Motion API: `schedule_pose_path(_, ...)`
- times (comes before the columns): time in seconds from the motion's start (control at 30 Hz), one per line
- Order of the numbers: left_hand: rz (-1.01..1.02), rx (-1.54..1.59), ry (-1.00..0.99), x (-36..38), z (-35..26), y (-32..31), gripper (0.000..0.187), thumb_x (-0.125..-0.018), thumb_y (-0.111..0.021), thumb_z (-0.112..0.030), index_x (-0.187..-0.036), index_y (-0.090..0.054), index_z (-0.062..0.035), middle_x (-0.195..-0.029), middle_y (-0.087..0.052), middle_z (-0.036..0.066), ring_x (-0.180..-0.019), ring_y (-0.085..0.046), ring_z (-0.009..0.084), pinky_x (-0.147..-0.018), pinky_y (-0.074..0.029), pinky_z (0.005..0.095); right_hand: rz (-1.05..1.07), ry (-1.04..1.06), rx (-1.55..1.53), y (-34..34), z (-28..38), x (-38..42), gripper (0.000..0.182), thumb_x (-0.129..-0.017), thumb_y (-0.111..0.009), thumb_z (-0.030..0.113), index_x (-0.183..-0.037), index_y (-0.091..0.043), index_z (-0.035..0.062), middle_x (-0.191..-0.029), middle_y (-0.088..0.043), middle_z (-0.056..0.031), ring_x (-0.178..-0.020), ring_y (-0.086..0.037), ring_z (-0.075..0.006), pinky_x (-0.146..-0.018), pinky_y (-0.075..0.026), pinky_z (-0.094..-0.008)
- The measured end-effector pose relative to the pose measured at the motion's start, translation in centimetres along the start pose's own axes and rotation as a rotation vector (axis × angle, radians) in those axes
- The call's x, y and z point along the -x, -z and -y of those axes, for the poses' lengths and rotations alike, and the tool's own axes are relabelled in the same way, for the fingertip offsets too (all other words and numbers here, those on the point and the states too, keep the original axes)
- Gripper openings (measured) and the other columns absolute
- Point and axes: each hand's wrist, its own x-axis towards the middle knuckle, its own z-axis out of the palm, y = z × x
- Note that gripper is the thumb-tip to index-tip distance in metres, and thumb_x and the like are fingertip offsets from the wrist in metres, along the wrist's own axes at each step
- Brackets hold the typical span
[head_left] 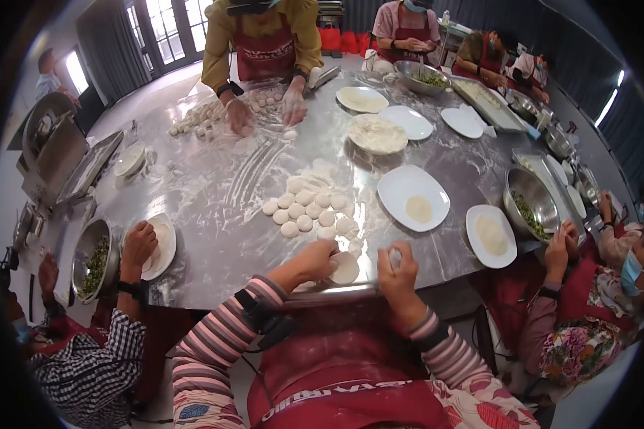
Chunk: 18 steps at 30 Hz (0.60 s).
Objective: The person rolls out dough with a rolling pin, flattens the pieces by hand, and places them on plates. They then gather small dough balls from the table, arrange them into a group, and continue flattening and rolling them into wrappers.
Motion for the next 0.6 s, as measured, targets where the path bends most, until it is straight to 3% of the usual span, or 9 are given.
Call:
schedule_pose_path(0.1,-0.01,0.012,-0.053,0.0,-0.4,-0.1,0.021,-0.079,-0.058,-0.017,-0.088,-0.06,0.002,-0.083,-0.063,0.021,-0.079,-0.061,0.0337,-0.07,-0.046,0.0403,-0.006,0.057,-0.001,-3.0,-1.8,-3.1,0.017,-0.078,-0.063,0.003,-0.091,-0.052,0.0017,-0.069,-0.056,-0.0182,-0.057,-0.058,-0.0356,-0.053,-0.046,-0.0411)
schedule_pose_path(0.17,-0.133,0.01,-0.021,-0.8,-0.5,-0.3,0.023,-0.08,-0.057,-0.019,-0.089,-0.06,0.0021,-0.083,-0.063,0.022,-0.079,-0.061,0.0332,-0.07,-0.046,0.0403,-0.005,0.076,-0.014,-4.2,-2.5,-3.9,0.018,-0.079,-0.063,0.003,-0.092,-0.051,0.0023,-0.069,-0.056,-0.0185,-0.057,-0.058,-0.0359,-0.053,-0.046,-0.0414)
schedule_pose_path(0.23,-0.087,-0.001,-0.028,-1.2,-0.7,0.0,0.024,-0.08,-0.057,-0.019,-0.088,-0.06,0.0024,-0.083,-0.063,0.022,-0.079,-0.061,0.0335,-0.07,-0.046,0.0405,0.004,0.077,-0.017,-4.6,-2.9,-4.2,0.016,-0.079,-0.063,0.003,-0.091,-0.052,0.0032,-0.069,-0.057,-0.017,-0.057,-0.058,-0.0355,-0.053,-0.046,-0.0417)
schedule_pose_path(0.33,-0.045,-0.046,-0.059,-1.1,-0.3,-0.1,0.021,-0.078,-0.057,-0.017,-0.086,-0.059,0.0023,-0.079,-0.062,0.021,-0.075,-0.061,0.0325,-0.068,-0.046,0.0395,0.039,0.262,0.169,-0.9,-1.0,-1.9,0.015,-0.078,-0.064,0.002,-0.088,-0.052,0.0027,-0.068,-0.056,-0.0151,-0.057,-0.059,-0.0344,-0.053,-0.046,-0.0417)
schedule_pose_path(0.4,-0.022,0.001,-0.037,-0.8,0.3,0.1,0.016,-0.077,-0.057,-0.013,-0.084,-0.058,0.0016,-0.076,-0.061,0.02,-0.073,-0.06,0.0303,-0.066,-0.046,0.038,0.024,-0.04,0.071,0.7,0.0,0.8,0.014,-0.078,-0.063,0.002,-0.086,-0.051,0.0022,-0.068,-0.056,-0.0129,-0.057,-0.059,-0.0331,-0.052,-0.046,-0.0417)
schedule_pose_path(0.57,-0.042,0.014,-0.084,-0.4,0.0,0.0,0.013,-0.077,-0.056,-0.01,-0.083,-0.058,0.0014,-0.077,-0.061,0.019,-0.074,-0.06,0.0289,-0.067,-0.046,0.0367,0.003,0.044,-0.029,-3.1,-1.8,-3.2,0.016,-0.08,-0.063,0.006,-0.09,-0.05,0.0032,-0.068,-0.056,-0.0192,-0.059,-0.057,-0.04,-0.052,-0.045,-0.0416)
schedule_pose_path(0.6,-0.084,0.006,-0.057,-0.7,-0.3,-0.1,0.015,-0.077,-0.053,-0.011,-0.085,-0.059,0.0,-0.081,-0.062,0.02,-0.079,-0.06,0.0331,-0.07,-0.046,0.0395,0.011,0.041,-0.044,-4.2,-2.2,-4.1,0.017,-0.08,-0.063,0.006,-0.091,-0.05,0.0036,-0.068,-0.055,-0.02,-0.059,-0.056,-0.0411,-0.052,-0.044,-0.0418)
